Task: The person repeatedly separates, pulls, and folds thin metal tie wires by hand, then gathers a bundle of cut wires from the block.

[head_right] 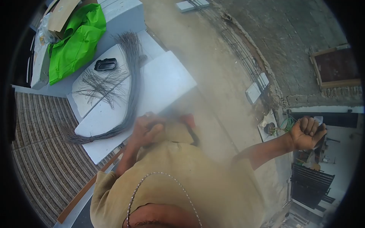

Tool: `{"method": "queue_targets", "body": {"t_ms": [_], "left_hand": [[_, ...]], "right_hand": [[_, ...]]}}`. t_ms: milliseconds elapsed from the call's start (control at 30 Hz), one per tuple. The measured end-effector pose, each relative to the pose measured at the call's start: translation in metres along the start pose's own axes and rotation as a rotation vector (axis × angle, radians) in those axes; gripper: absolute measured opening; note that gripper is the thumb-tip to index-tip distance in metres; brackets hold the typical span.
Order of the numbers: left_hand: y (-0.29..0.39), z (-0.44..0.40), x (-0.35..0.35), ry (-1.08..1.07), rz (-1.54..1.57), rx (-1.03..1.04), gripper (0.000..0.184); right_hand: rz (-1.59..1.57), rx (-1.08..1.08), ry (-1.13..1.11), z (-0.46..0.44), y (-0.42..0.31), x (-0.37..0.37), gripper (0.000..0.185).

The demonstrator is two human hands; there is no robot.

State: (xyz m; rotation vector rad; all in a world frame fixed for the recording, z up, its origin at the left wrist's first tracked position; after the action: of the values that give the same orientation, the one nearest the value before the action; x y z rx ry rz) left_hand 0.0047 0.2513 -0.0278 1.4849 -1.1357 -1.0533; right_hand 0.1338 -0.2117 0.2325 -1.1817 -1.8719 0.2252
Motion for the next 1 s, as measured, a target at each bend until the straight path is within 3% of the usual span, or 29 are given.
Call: {"method": "queue_targets", "body": {"t_ms": [67, 133, 167, 267, 400, 467, 533, 600, 733, 800, 867, 933, 1000], "left_hand": [[-0.026, -0.018, 0.098, -0.462, 0.44, -0.278, 0.056], [-0.035, -0.025, 0.167, -0.681, 0.749, -0.488, 0.075], [-0.031, -0.032, 0.185, -0.659, 0.878, -0.53, 0.078], [0.0, -0.071, 0.203, -0.272, 1.16, -0.792, 0.073], [-0.02, -0.116, 0.198, 0.018, 0.893, -0.575, 0.049], [-0.009, -0.134, 0.2, 0.01, 0.871, -0.465, 0.041], [0.008, -0.144, 0.207, 0.059, 0.815, -0.488, 0.039], [0.01, -0.168, 0.196, 0.166, 0.791, -0.307, 0.041], [0.03, -0.179, 0.205, 0.132, 0.622, -0.168, 0.042], [0.037, -0.152, 0.247, -0.055, 0.569, -0.23, 0.042], [0.022, -0.12, 0.298, -0.264, 0.55, -0.37, 0.042], [0.008, -0.091, 0.33, -0.312, 0.598, -0.434, 0.042], [0.016, -0.069, 0.354, -0.176, 0.683, -0.558, 0.042]], "right_hand": [[-0.095, 0.07, -0.034, 0.032, 0.021, -0.004, 0.023], [-0.176, 0.167, -0.024, 0.072, 0.049, -0.003, 0.024], [-0.153, 0.227, 0.021, 0.098, 0.063, -0.006, 0.025], [0.219, 0.468, 0.224, 0.178, 0.097, -0.02, 0.026], [0.653, 0.69, 0.325, 0.247, 0.104, -0.051, 0.029], [0.63, 0.736, 0.443, 0.27, 0.097, -0.08, 0.03], [0.664, 0.759, 0.539, 0.281, 0.087, -0.108, 0.032], [0.778, 0.779, 0.627, 0.291, 0.067, -0.136, 0.034], [0.905, 0.579, 0.796, 0.291, 0.006, -0.187, 0.036], [1.009, 0.407, 0.788, 0.275, -0.011, -0.191, 0.036], [1.259, 0.239, 0.598, 0.256, -0.009, -0.193, 0.032], [1.464, 0.056, 0.355, 0.233, 0.0, -0.178, 0.026], [1.572, -0.081, 0.091, 0.216, 0.025, -0.14, 0.02]]}}
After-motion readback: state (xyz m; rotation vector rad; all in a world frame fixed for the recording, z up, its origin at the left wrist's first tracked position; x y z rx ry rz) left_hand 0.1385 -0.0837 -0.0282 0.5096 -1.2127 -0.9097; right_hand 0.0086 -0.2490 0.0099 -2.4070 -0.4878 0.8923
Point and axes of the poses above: each hand's wrist, its own z-axis away from the middle knuckle, its own x-axis out of the palm, y = z × x, the point moved 7 cm from there along -z, towards the middle knuckle, and after that the axes turned 4 degrees about z, right-handed, at the moved point
